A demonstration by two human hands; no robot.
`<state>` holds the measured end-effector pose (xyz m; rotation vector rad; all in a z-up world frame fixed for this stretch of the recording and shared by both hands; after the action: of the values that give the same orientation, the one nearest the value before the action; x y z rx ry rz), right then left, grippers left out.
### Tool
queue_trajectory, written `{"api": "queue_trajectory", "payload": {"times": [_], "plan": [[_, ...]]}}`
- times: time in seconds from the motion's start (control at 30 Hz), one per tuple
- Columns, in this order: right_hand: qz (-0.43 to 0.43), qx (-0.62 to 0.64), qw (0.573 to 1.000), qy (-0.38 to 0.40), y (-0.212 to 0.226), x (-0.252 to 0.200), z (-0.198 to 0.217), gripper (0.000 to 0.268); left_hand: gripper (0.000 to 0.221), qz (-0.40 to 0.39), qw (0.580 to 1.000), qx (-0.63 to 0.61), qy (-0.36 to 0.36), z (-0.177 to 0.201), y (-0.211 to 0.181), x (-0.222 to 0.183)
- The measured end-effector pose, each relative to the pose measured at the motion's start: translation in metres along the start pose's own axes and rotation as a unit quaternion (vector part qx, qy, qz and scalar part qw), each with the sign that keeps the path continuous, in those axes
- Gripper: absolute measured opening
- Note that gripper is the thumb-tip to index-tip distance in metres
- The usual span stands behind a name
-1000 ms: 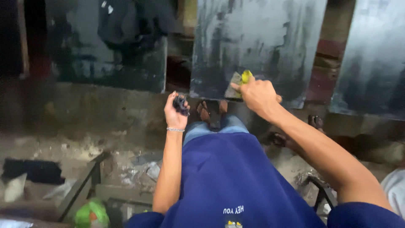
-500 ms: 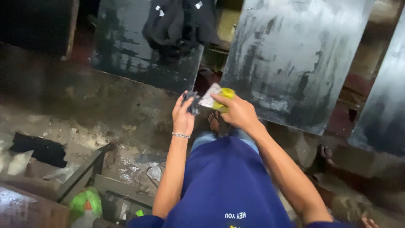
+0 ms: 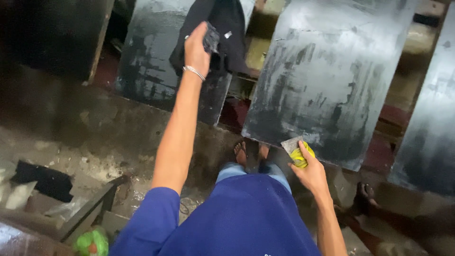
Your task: Using a hand scraper to remove residue or ink from flat production boards.
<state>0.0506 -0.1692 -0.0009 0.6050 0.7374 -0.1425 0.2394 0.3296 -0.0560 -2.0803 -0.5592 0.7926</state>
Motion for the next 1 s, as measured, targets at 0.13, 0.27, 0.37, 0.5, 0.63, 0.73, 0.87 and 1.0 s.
{"api": "queue_trajectory", "payload": {"times": [0.13, 0.27, 0.37, 0.5, 0.63, 0.73, 0.87, 1.0], "plan": [[-0.008, -0.013, 1.0, -0.011, -0.005, 0.001, 0.007, 0.087, 0.053, -0.206, 0.882, 0.423, 0.031, 0.019, -0.011, 0.068], [-0.082, -0.034, 0.994, -0.058, -0.016, -0.01, 0.032, 0.086, 0.053, -0.277, 0.537, 0.797, 0.034, -0.008, -0.02, 0.02], [-0.154, -0.074, 0.984, -0.059, -0.031, -0.023, 0.048, 0.082, 0.044, -0.338, 0.495, 0.8, 0.034, -0.026, -0.036, -0.017], [-0.211, -0.115, 0.969, -0.059, -0.044, -0.039, 0.064, 0.075, 0.005, -0.543, 0.464, 0.7, -0.011, -0.048, -0.064, -0.073], [-0.243, -0.139, 0.957, -0.078, -0.086, -0.029, 0.075, 0.073, 0.046, -0.491, 0.447, 0.748, 0.004, -0.041, -0.049, -0.058], [-0.257, -0.147, 0.954, -0.051, -0.089, -0.02, 0.088, 0.077, 0.047, -0.456, 0.478, 0.75, 0.018, -0.048, -0.05, -0.066], [-0.187, -0.149, 0.967, -0.082, -0.066, 0.02, 0.109, 0.076, 0.029, -0.476, 0.535, 0.697, -0.042, -0.04, -0.067, -0.07], [-0.153, -0.225, 0.956, -0.114, -0.071, 0.097, 0.126, 0.064, 0.014, -0.468, 0.529, 0.706, -0.058, -0.006, -0.045, -0.026]]}}
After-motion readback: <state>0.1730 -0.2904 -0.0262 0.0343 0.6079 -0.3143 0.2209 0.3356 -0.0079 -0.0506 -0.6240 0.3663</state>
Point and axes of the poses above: each hand's wrist, its own x-axis towards the middle knuckle, its own z-axis out of the back of the hand, y = z × x, the point moved 9 cm from there along x, towards the middle knuckle, and after that the axes turned 3 degrees about x, right-handed, at the moved point
